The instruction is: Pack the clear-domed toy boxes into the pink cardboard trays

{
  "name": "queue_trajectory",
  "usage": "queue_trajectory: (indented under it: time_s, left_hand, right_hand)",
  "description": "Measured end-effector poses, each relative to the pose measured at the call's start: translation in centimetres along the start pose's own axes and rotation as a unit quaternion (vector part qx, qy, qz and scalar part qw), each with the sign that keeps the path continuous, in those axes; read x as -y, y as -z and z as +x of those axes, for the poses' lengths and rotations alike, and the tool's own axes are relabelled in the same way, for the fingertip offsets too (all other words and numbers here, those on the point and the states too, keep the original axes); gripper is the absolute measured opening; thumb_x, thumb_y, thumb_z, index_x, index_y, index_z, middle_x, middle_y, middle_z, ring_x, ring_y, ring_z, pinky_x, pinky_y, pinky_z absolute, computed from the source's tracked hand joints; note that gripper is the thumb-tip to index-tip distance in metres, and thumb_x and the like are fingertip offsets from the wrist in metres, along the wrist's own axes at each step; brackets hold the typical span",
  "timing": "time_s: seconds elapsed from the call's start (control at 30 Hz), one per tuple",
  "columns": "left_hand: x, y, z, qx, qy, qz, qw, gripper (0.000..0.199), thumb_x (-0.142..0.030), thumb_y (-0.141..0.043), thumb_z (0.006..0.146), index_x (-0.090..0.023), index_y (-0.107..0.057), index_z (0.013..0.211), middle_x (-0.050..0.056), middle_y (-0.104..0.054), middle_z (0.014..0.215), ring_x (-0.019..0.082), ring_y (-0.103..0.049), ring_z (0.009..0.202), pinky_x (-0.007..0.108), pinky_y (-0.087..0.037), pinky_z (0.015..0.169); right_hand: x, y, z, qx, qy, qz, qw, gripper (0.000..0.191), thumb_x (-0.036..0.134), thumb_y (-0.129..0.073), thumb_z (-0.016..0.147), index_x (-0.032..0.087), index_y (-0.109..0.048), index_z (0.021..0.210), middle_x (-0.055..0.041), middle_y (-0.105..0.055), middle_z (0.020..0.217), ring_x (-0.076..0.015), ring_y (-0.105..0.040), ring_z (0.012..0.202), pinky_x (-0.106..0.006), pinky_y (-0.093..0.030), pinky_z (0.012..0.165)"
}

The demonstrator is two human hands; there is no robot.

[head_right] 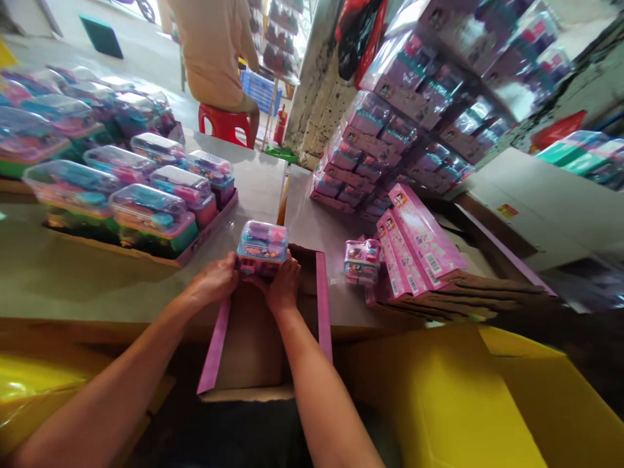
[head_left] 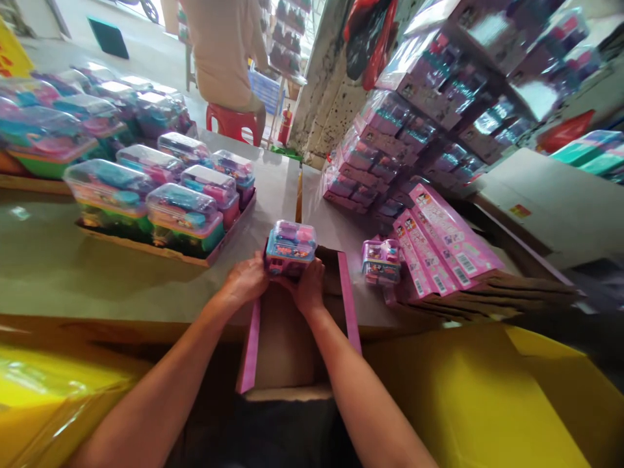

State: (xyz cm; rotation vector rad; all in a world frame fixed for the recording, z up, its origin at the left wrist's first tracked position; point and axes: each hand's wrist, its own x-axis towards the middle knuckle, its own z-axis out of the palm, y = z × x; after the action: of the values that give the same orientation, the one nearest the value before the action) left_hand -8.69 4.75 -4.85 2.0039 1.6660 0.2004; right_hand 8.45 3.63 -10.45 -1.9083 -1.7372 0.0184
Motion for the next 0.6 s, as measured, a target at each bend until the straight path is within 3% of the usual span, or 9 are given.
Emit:
queue_trajectory:
  time_s: [0.07, 0.1, 0.17, 0.23, 0.3, 0.4, 0.5, 0.53, 0.6]
  left_hand:
    - [0.1, 0.6, -1.0, -0.007, -0.003, 0.016, 1.0, 0.041, -0.016, -0.039, 0.086, -0.006, -0.053, 0.122, 0.022, -0.066, 0.111, 0.033, -0.066, 0.103, 0.039, -0.052, 0.086]
    - [-0.1, 1.1, -1.5, -0.039, -0.006, 0.025, 0.999, 0.042, -0.016, -0.04, 0.085, -0.007, -0.054, 0.124, 0.022, -0.064, 0.114, 0.033, -0.065, 0.105, 0.039, -0.051, 0.088]
    - [-1.2, 2.4, -2.4, -0.165, -0.024, 0.037, 0.985, 0.048, -0.02, -0.043, 0.085, -0.007, -0.053, 0.13, 0.022, -0.06, 0.121, 0.034, -0.06, 0.112, 0.041, -0.05, 0.093]
    - [-3.2, 3.7, -2.6, -0.312, -0.07, 0.032, 0.947, 0.053, -0.029, -0.044, 0.089, -0.008, -0.049, 0.137, 0.021, -0.054, 0.131, 0.035, -0.05, 0.123, 0.044, -0.045, 0.101]
    - [-5.7, 4.3, -2.0, -0.372, -0.14, 0.036, 0.917, 0.057, -0.037, -0.046, 0.092, -0.011, -0.047, 0.142, 0.018, -0.046, 0.143, 0.036, -0.038, 0.135, 0.047, -0.036, 0.111]
    - [-8.3, 3.8, 0.0, -0.323, -0.198, 0.089, 0.921, 0.052, -0.038, -0.05, 0.091, -0.02, -0.054, 0.139, 0.013, -0.041, 0.15, 0.038, -0.029, 0.142, 0.056, -0.023, 0.116]
    - [-8.8, 2.7, 1.7, -0.283, -0.193, 0.134, 0.93, 0.044, -0.035, -0.052, 0.09, -0.023, -0.062, 0.131, 0.012, -0.046, 0.147, 0.04, -0.032, 0.139, 0.063, -0.018, 0.114]
    - [-8.6, 2.5, 1.9, -0.284, -0.192, 0.139, 0.929, 0.044, -0.035, -0.052, 0.09, -0.023, -0.062, 0.131, 0.013, -0.046, 0.146, 0.04, -0.033, 0.138, 0.063, -0.019, 0.113]
    - [-8.1, 2.4, 1.9, -0.29, -0.2, 0.14, 0.925, 0.044, -0.033, -0.052, 0.089, -0.021, -0.063, 0.131, 0.014, -0.047, 0.145, 0.04, -0.035, 0.137, 0.062, -0.02, 0.112]
  right_hand:
    - [0.9, 0.1, 0.1, 0.022, -0.029, -0.022, 0.999, 0.104, 0.075, -0.069, 0.071, 0.007, -0.036, 0.142, -0.0241, -0.048, 0.132, -0.0384, -0.046, 0.12, -0.056, -0.041, 0.101]
    - [1.3, 0.2, 0.1, 0.032, -0.036, -0.029, 0.998, 0.104, 0.076, -0.068, 0.071, 0.009, -0.036, 0.143, -0.0229, -0.048, 0.133, -0.0382, -0.046, 0.12, -0.056, -0.041, 0.1]
    - [1.9, 0.3, 0.3, 0.049, -0.044, -0.039, 0.997, 0.105, 0.077, -0.066, 0.071, 0.011, -0.033, 0.146, -0.022, -0.046, 0.135, -0.0381, -0.045, 0.122, -0.057, -0.041, 0.101]
    - [2.2, 0.4, 0.4, 0.073, -0.053, -0.046, 0.995, 0.107, 0.076, -0.066, 0.073, 0.013, -0.027, 0.15, -0.0222, -0.043, 0.138, -0.0384, -0.043, 0.125, -0.058, -0.04, 0.103]
    - [2.3, 0.7, 0.7, 0.106, -0.06, -0.046, 0.991, 0.11, 0.071, -0.069, 0.073, 0.015, -0.02, 0.154, -0.0222, -0.041, 0.141, -0.0385, -0.041, 0.127, -0.058, -0.038, 0.105]
    - [2.1, 2.3, 1.1, 0.177, -0.051, -0.027, 0.982, 0.116, 0.063, -0.076, 0.071, 0.015, -0.014, 0.156, -0.0218, -0.036, 0.147, -0.0388, -0.037, 0.132, -0.058, -0.036, 0.108]
    - [0.8, 5.7, 1.3, 0.203, 0.005, 0.022, 0.979, 0.09, 0.059, -0.074, 0.074, 0.023, -0.037, 0.148, -0.0132, -0.048, 0.139, -0.0332, -0.045, 0.127, -0.051, -0.041, 0.105]
    - [0.0, 7.1, 1.4, 0.161, 0.022, 0.033, 0.986, 0.075, 0.058, -0.071, 0.079, 0.025, -0.047, 0.142, -0.0104, -0.052, 0.134, -0.0302, -0.048, 0.124, -0.047, -0.042, 0.104]
    - [-2.5, 10.0, 1.4, -0.002, 0.005, 0.021, 1.0, 0.055, 0.054, -0.063, 0.087, 0.023, -0.056, 0.132, -0.0102, -0.055, 0.131, -0.0275, -0.049, 0.122, -0.044, -0.04, 0.106]
